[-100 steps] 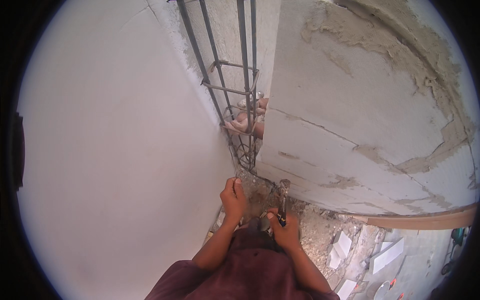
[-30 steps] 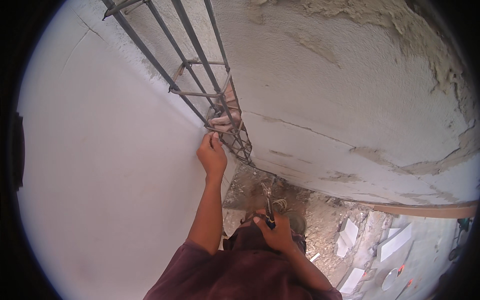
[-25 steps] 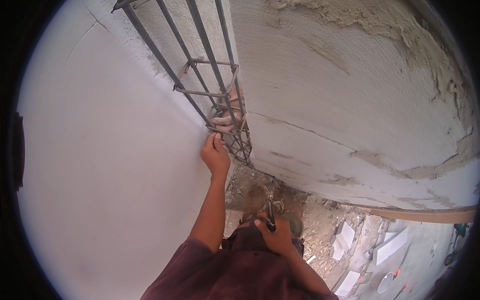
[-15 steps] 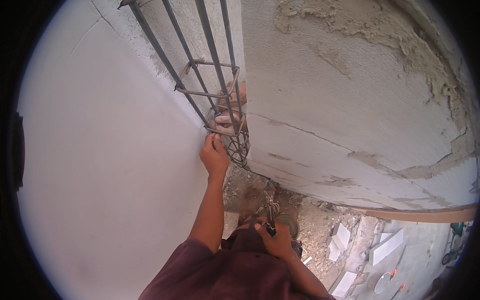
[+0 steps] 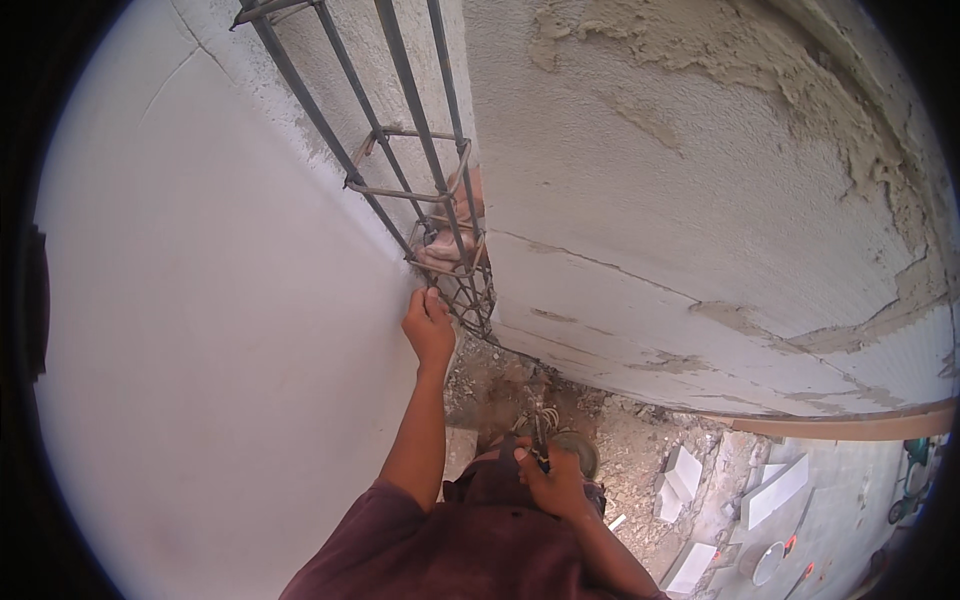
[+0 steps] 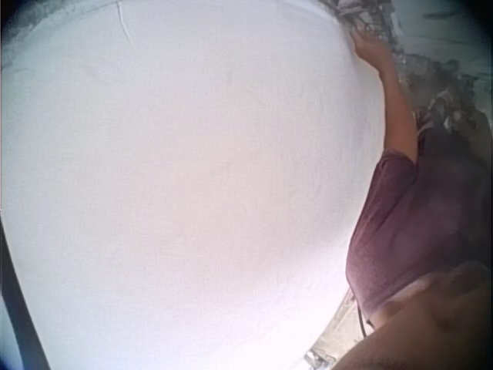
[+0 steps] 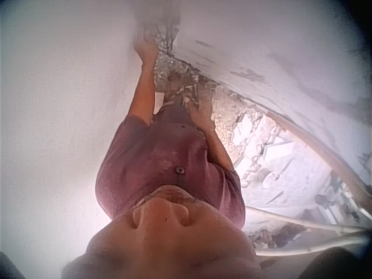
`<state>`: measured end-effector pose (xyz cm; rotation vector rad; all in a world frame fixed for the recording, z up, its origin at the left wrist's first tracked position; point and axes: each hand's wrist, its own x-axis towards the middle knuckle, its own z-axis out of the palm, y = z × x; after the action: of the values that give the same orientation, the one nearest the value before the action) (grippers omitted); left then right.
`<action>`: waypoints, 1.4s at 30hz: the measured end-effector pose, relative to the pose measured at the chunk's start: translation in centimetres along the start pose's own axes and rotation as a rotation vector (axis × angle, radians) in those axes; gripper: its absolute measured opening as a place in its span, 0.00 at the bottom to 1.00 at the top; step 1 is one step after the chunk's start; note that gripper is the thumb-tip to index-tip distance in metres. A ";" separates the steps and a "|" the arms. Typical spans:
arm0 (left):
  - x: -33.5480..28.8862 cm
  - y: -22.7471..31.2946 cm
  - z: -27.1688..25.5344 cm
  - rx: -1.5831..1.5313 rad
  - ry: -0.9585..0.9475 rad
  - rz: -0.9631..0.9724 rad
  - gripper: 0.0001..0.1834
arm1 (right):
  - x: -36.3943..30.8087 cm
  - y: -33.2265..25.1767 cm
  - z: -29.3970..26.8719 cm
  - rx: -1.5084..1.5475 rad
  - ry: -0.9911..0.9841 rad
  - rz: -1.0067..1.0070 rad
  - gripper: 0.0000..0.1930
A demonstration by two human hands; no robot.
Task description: The person uses pliers to twist and secure wire ties around a vertical rebar cage attached to a concrete wall. They repeatedly grip, twist, and tighten the wire to fasten the rebar segments together.
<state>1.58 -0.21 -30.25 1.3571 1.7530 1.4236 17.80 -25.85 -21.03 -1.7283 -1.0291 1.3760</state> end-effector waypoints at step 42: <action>-1.3 -0.9 0.7 0.023 0.017 0.052 0.16 | 0.5 -1.5 1.4 0.034 -0.151 -0.019 0.21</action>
<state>2.27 -1.04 -31.58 1.4165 1.7620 1.4507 16.21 -24.71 -20.24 -1.6059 -1.0941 1.5221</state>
